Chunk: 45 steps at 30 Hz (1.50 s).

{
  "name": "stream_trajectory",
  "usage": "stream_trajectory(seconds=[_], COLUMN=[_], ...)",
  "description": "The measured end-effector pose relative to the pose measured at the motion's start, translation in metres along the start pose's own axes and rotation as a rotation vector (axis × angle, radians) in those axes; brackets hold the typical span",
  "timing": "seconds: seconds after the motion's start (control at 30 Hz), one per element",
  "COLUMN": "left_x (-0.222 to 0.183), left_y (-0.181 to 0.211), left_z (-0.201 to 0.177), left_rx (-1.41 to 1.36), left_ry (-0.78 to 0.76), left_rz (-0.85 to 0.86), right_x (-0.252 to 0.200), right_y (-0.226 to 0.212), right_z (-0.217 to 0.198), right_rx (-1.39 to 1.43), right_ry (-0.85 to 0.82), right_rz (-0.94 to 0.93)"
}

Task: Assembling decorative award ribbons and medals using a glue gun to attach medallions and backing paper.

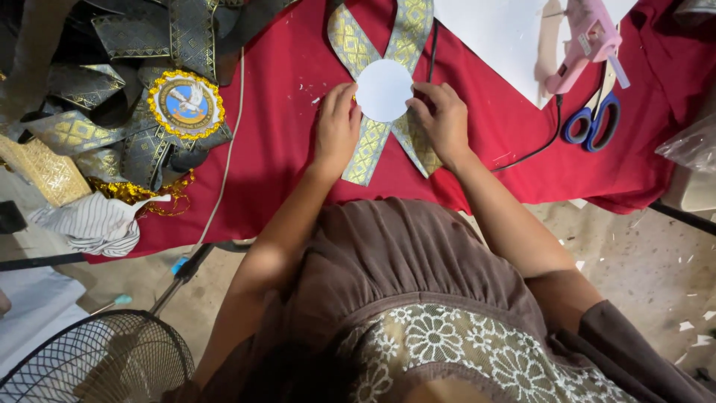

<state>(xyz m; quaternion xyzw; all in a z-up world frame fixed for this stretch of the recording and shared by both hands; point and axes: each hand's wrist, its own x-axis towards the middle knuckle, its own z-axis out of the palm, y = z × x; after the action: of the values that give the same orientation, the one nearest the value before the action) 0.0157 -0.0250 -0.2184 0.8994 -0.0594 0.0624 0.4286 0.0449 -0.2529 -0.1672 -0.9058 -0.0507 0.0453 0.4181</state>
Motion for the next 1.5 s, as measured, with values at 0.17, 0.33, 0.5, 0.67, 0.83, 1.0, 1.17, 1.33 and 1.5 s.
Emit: stream_trajectory(seconds=[0.17,0.33,0.5,0.67,0.83,1.0,1.17,1.33,1.5], left_x=[-0.002,-0.005,-0.004,-0.001,0.001,0.001,0.003,0.007,0.001], left_y=[-0.009,-0.008,-0.004,0.000,0.004,0.005,0.009,0.012,-0.004], left_z=[0.006,0.012,0.013,0.010,0.009,0.007,0.004,0.001,0.017], left_rx=[-0.230,-0.198,-0.089,-0.110,-0.115,-0.099,-0.129,-0.109,-0.073], left_ry=[0.099,0.157,0.152,0.094,0.063,0.045,0.028,0.027,0.108], left_rz=[-0.286,-0.260,-0.215,-0.249,-0.285,-0.285,-0.269,-0.307,-0.298], right_x=[-0.001,0.002,0.004,0.005,0.005,0.005,0.005,0.005,0.005], right_y=[0.011,-0.006,-0.010,-0.008,-0.006,-0.005,-0.007,-0.004,-0.004], right_z=[0.008,0.004,0.005,0.007,0.010,0.011,0.011,0.013,0.012], right_rx=[-0.082,-0.209,-0.286,-0.318,-0.327,-0.355,-0.380,-0.373,-0.366], right_ry=[0.006,-0.087,-0.139,-0.145,-0.140,-0.141,-0.129,-0.127,-0.126], right_rz=[-0.019,-0.050,-0.033,-0.023,-0.030,-0.028,-0.046,-0.044,-0.053])
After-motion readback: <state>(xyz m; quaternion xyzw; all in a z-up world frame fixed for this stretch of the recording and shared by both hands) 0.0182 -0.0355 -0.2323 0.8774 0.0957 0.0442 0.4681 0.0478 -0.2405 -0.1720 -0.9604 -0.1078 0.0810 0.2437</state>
